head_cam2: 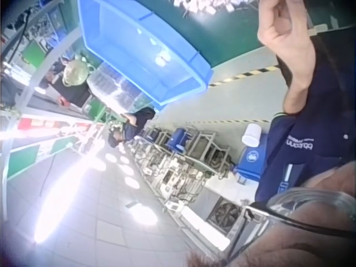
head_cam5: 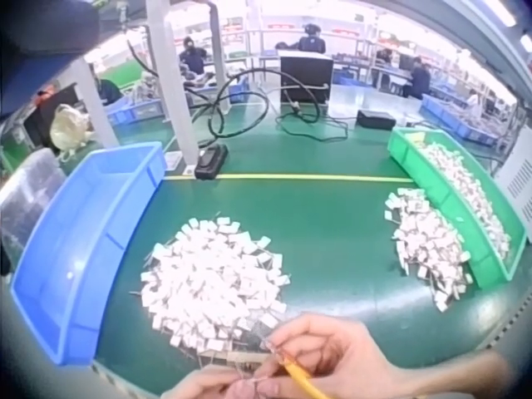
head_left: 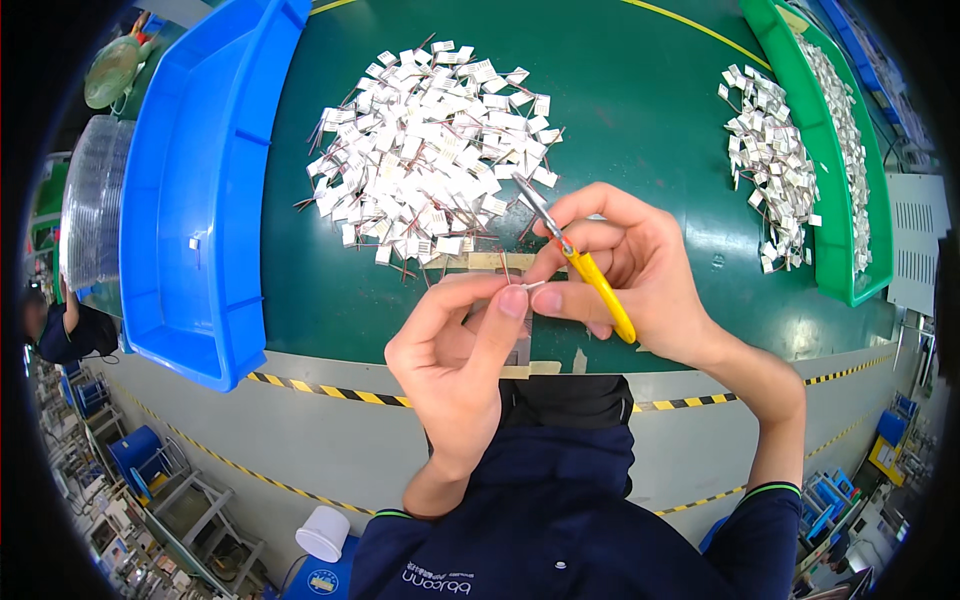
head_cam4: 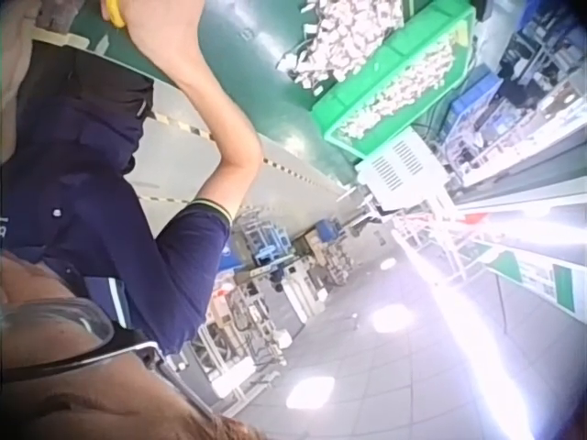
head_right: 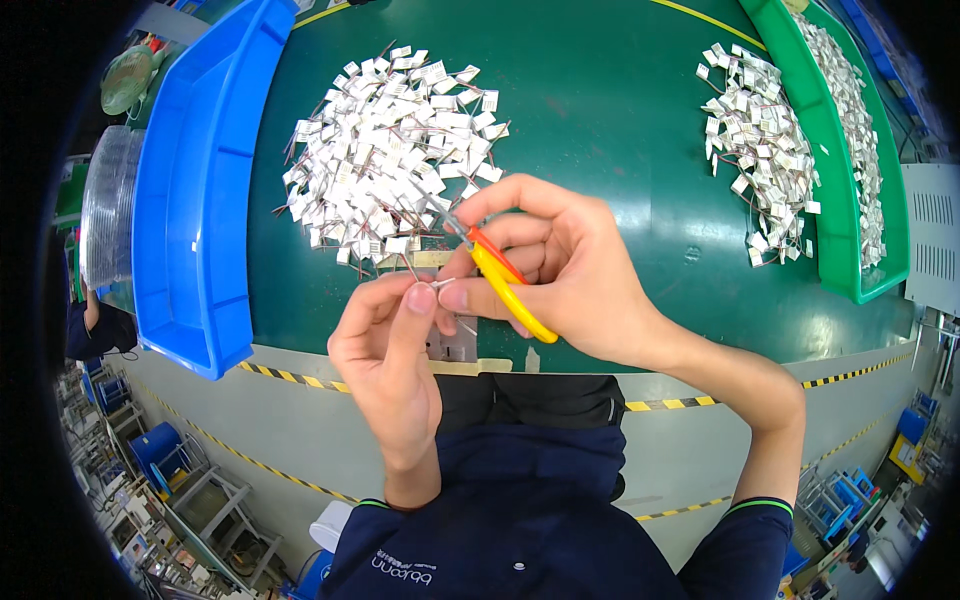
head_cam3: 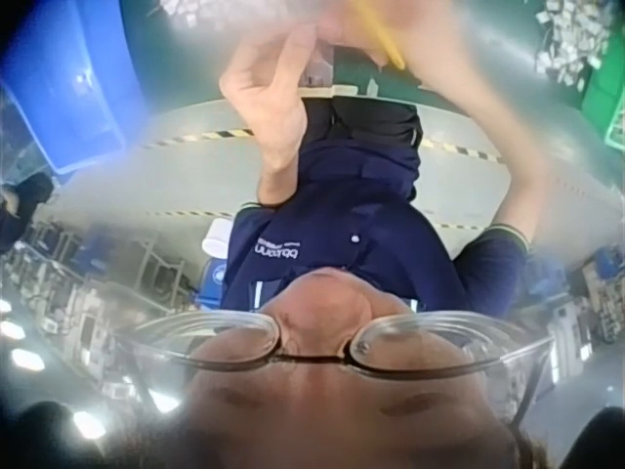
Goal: The person trims small wire leads on electronic components with scissors at an assembly station.
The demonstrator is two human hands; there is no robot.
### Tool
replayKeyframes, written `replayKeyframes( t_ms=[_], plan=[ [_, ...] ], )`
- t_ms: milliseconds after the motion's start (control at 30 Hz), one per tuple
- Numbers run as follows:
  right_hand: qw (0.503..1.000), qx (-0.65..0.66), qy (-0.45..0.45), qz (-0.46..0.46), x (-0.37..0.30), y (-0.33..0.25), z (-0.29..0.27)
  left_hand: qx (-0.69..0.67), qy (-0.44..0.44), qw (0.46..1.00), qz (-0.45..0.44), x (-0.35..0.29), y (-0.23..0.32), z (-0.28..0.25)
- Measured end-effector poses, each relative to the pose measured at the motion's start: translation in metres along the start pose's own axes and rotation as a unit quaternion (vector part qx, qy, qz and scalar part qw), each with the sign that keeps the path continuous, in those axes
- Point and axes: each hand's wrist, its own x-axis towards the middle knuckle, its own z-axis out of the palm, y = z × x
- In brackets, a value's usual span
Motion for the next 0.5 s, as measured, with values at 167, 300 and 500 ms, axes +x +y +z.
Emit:
replayKeyframes(
  t_ms=[167,300,500],
  plan=[
    [1.0,0.013,0.018,-0.02,0.0,0.003,0.0,-0.007,0.019,1.0,0.012,-0.001,-0.004,0.004],
    [0.998,0.005,0.006,-0.068,0.001,0.011,-0.001,-0.026,0.036,0.998,0.032,-0.001,-0.006,0.009],
    [0.998,-0.01,0.002,-0.063,-0.004,0.01,0.0,-0.046,0.043,0.996,0.062,-0.001,-0.005,0.013]
  ],
)
